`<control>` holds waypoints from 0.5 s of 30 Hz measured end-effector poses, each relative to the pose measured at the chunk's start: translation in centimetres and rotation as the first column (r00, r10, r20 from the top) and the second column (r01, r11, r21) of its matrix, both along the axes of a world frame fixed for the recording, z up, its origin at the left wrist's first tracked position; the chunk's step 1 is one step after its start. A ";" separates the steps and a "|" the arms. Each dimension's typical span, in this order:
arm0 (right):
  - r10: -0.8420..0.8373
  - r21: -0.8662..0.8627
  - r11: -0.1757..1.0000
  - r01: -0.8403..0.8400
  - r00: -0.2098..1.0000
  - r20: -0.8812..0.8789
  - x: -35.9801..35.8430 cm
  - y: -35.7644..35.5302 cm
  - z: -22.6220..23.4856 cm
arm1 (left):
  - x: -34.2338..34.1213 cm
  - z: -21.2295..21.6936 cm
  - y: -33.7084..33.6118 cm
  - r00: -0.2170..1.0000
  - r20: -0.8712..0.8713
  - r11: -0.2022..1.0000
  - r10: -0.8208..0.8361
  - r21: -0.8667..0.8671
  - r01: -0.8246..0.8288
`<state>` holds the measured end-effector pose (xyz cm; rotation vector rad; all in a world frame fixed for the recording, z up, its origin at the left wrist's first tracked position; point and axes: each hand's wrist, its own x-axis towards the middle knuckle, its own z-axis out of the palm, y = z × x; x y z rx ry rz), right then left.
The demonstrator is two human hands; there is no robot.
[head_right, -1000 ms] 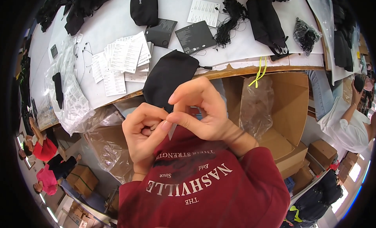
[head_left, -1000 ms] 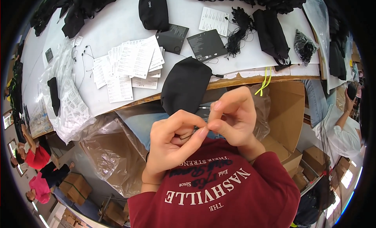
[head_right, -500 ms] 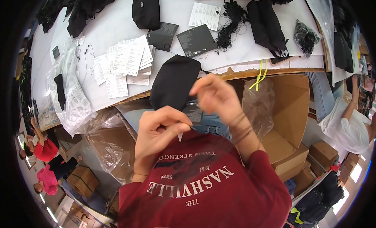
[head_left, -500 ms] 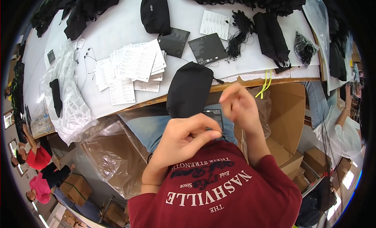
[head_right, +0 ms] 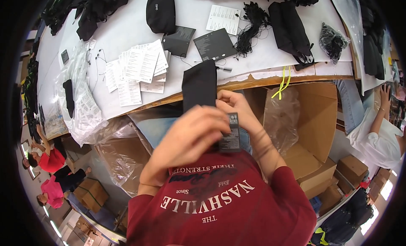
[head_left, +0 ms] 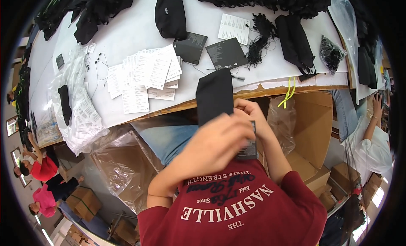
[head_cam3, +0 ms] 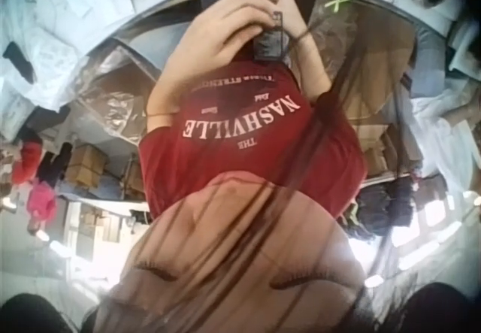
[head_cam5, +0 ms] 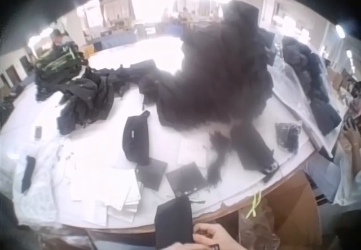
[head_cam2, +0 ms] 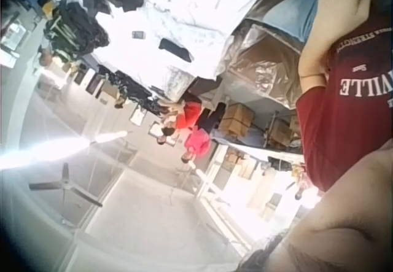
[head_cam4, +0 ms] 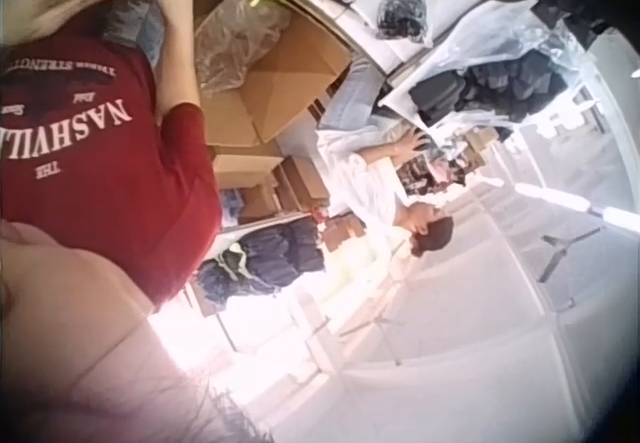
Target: Placing instruction manuals and tags into small black pouches.
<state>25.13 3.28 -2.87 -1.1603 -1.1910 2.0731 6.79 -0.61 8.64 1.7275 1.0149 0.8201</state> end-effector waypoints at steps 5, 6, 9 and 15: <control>0.069 0.338 0.925 -0.171 0.954 0.293 0.1 1.8 7.5 | -2.4 -3.1 0.5 0.856 -0.476 0.929 0.199 0.369 -0.011; 0.118 0.376 0.894 -0.245 0.936 0.330 0.1 2.2 8.2 | -2.7 -3.3 0.2 0.857 -0.479 0.931 0.189 0.366 -0.001; 0.112 0.462 0.839 -0.288 0.922 0.370 -0.2 2.3 9.2 | -3.4 -2.9 -0.7 0.798 -0.508 0.859 0.323 0.511 -0.023; 0.053 0.601 0.740 -0.302 0.917 0.395 -1.0 2.3 9.9 | -4.4 -3.2 -0.6 0.876 -0.447 0.877 0.180 0.477 0.063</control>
